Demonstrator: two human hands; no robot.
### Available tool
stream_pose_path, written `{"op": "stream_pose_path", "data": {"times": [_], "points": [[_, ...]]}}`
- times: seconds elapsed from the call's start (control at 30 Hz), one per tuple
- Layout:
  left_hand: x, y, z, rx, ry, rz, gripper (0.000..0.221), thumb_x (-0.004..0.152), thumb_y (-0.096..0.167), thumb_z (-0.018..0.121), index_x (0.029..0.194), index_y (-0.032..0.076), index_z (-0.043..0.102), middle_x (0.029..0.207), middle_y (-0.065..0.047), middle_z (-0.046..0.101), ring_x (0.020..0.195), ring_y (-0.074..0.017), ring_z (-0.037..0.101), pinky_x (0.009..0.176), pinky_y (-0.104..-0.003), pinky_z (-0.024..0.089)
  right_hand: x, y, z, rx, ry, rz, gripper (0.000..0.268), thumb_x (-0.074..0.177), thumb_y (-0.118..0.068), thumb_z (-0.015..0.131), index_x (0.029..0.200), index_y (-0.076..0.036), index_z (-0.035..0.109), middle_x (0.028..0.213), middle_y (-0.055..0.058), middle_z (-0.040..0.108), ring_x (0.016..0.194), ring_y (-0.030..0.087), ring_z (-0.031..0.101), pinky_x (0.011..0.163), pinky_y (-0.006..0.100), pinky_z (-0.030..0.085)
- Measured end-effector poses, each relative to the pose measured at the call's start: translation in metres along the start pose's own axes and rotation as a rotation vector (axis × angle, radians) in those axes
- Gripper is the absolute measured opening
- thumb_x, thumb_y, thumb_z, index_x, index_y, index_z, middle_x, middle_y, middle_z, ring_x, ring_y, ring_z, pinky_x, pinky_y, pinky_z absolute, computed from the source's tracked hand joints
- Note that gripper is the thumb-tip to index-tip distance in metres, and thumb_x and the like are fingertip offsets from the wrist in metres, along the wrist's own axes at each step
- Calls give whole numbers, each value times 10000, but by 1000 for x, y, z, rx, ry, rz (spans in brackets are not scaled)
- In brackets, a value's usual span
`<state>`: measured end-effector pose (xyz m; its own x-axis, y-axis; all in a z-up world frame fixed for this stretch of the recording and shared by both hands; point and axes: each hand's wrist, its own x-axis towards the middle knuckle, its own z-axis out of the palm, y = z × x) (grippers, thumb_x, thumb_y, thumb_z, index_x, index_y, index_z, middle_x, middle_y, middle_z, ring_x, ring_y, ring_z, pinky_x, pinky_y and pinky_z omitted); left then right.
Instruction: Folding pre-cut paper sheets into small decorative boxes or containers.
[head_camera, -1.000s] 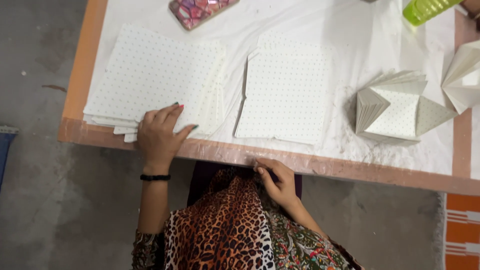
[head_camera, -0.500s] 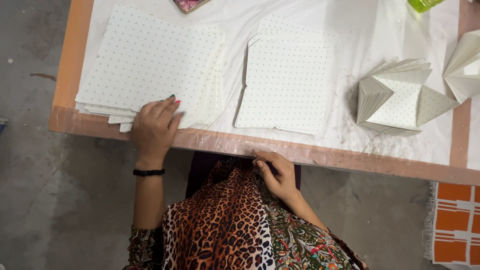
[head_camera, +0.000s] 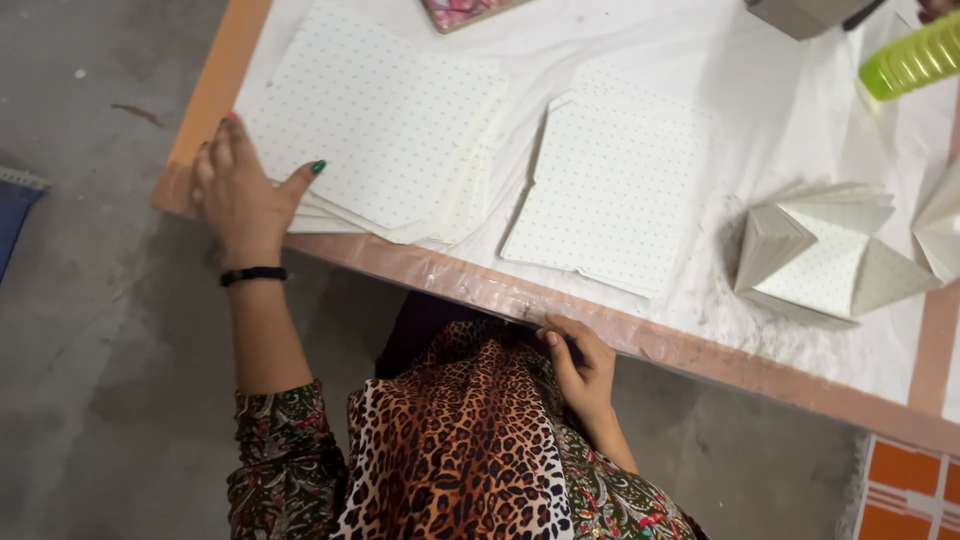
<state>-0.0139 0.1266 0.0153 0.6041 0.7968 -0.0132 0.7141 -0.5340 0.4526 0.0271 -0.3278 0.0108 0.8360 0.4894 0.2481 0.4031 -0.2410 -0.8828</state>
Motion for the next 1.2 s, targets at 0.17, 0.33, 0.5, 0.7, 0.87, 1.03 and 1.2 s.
{"op": "stream_pose_path", "data": {"times": [0.17,0.33,0.5,0.7,0.87,1.03,1.2], "points": [[-15,-14,22,30,146,151,1045,851,578,844,1642,118,340,1622,-151,412,1490,-382,308,1168,-616,283,3,-2,2,-23,9,88,221,976,-24,654,1181,28,716,981,110,783,824,150,735,728,243,558],[-10,-11,24,43,191,186,1032,838,580,863,1641,148,379,1597,-156,444,1471,-374,328,1180,-602,283,6,-10,5,-73,-13,-23,206,971,-28,666,1165,16,719,981,110,778,868,153,758,774,247,578],[-20,13,2,48,46,70,1043,803,559,861,1620,125,378,1601,-232,343,1455,-449,245,1127,-667,220,10,-12,-2,-126,-6,-46,195,968,-49,674,1154,-7,719,984,103,768,898,175,757,810,277,578],[-87,96,56,-62,37,576,713,1072,435,718,1645,130,425,1708,-84,384,1643,-342,278,1362,-547,200,29,41,-50,-405,245,195,269,1003,-255,643,1224,-115,707,1249,105,706,1024,219,691,921,386,574],[-139,172,109,-90,-127,836,845,965,484,666,1581,-9,363,1628,-240,380,1537,-429,267,1263,-515,215,40,59,-75,-809,287,359,598,1008,-428,605,1429,-6,556,1519,231,474,1439,414,338,1167,549,316],[-144,189,137,-77,-237,844,901,989,542,620,1580,-65,313,1597,-353,318,1512,-465,254,1233,-534,221,38,61,-81,-855,129,518,827,1010,-578,519,1563,19,369,1673,254,228,1558,451,77,1241,600,80],[-150,185,112,-154,-252,796,806,984,462,609,1587,-8,355,1626,-342,293,1528,-474,258,1217,-574,234,34,48,-75,-799,98,468,867,982,-572,543,1556,49,351,1674,245,205,1563,424,73,1223,601,98]]}}
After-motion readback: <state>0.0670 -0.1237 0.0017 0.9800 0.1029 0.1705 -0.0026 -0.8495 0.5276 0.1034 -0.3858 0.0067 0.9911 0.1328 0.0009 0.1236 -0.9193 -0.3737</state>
